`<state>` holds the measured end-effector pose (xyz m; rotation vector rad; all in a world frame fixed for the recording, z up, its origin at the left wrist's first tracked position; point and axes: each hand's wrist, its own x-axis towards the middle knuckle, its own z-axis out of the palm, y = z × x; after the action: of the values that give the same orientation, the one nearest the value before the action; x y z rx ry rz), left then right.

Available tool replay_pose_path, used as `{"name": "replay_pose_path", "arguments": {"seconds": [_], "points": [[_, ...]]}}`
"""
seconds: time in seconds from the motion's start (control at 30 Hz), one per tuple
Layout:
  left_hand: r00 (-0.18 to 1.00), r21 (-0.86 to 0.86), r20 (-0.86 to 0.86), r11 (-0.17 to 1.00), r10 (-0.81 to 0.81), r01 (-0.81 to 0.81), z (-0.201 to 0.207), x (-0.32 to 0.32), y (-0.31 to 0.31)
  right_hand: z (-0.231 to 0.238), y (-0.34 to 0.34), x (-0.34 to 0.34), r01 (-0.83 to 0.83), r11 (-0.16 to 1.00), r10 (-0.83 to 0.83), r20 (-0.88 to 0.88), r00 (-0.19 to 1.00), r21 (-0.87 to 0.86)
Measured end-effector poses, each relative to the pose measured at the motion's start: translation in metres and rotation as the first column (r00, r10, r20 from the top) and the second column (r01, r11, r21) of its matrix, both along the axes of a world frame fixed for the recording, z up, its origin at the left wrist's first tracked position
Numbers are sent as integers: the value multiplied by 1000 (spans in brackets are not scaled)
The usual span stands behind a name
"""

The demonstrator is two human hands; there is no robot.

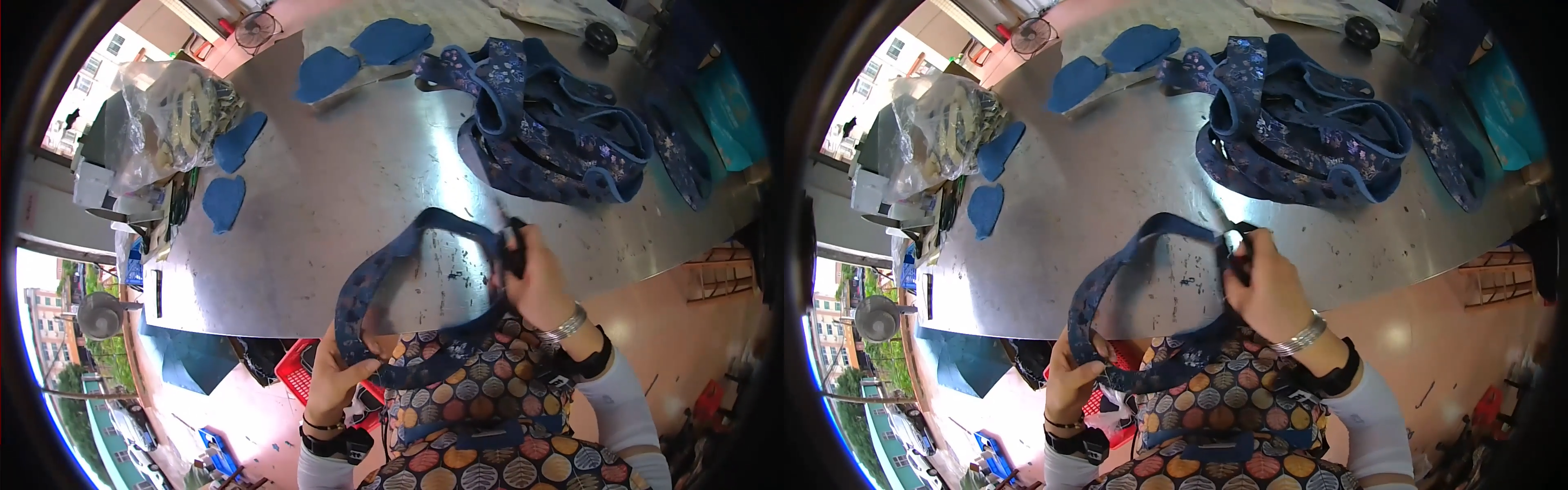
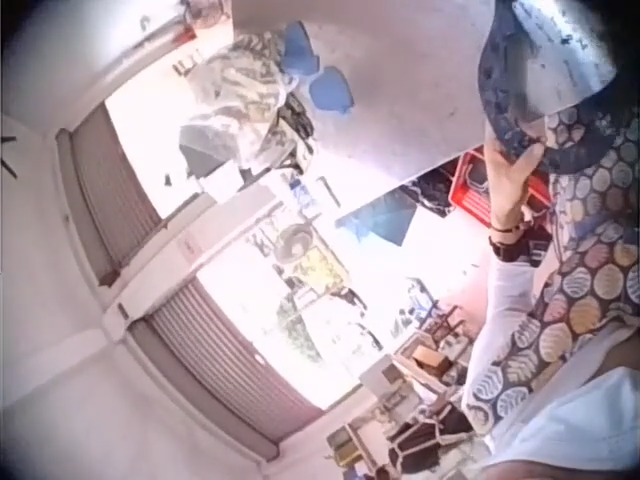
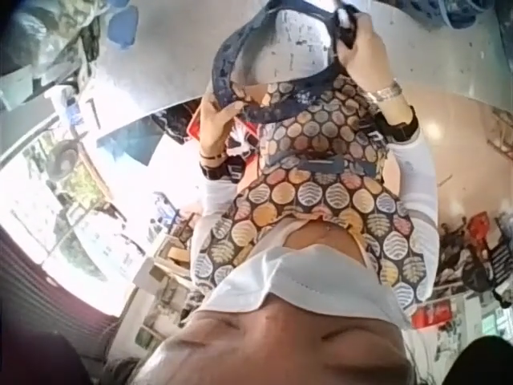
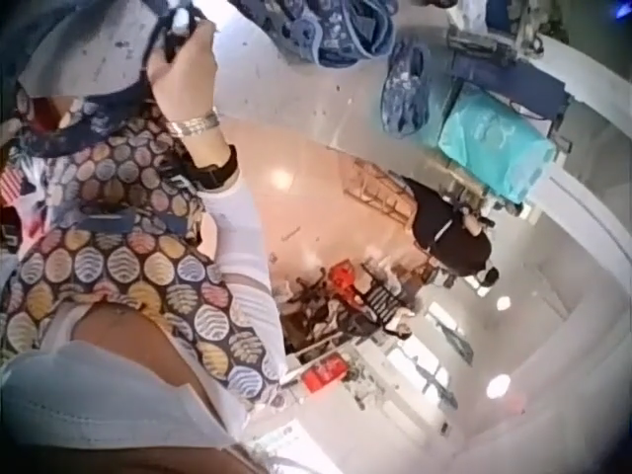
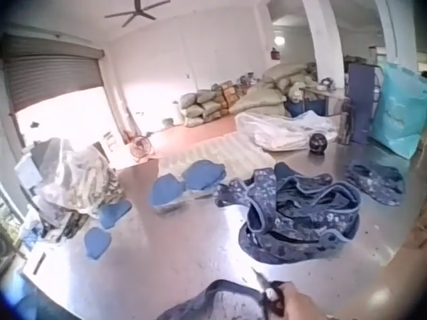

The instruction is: Cutting out a blue patterned fabric piece for a shoe using scissors.

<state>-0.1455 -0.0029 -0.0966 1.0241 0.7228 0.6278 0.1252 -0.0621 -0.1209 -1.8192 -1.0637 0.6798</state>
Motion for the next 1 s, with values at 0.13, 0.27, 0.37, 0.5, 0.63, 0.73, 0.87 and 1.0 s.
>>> {"name": "replay_pose_path", "arguments": {"seconds": [0.13, 0.27, 0.37, 0.5, 0.63, 0.73, 0.87, 1.0], "points": [[999, -62, 24, 998, 20, -19, 8, 4, 5, -7, -17, 27, 173, 971, -12, -684, 730, 167], [998, -2, -49, 1000, 25, -26, 13, 19, 19, 13, -43, 61, 254, 966, -159, -691, 705, 37], [997, -17, -79, 1000, -19, 18, 11, 22, 25, 13, -55, 55, 265, 962, -146, -701, 698, 64], [995, -7, -75, 998, -67, 67, 10, 25, 28, 9, -52, 43, 208, 978, -163, -536, 829, 24], [984, 13, -153, 995, -92, 95, 13, 27, 30, 3, -32, 34, 52, 993, -48, -36, 998, 106], [987, 31, -130, 995, -95, 100, 13, 26, 30, 26, -6, 18, 33, 997, -5, 389, 921, -65], [994, 81, -77, 993, -84, 90, 11, 25, 32, 23, 18, 19, 13, 980, 74, 421, 904, -201], [989, 2, -150, 1000, -14, 15, 15, 20, 44, 19, 17, 32, 11, 993, 37, 399, 916, -117]]}}
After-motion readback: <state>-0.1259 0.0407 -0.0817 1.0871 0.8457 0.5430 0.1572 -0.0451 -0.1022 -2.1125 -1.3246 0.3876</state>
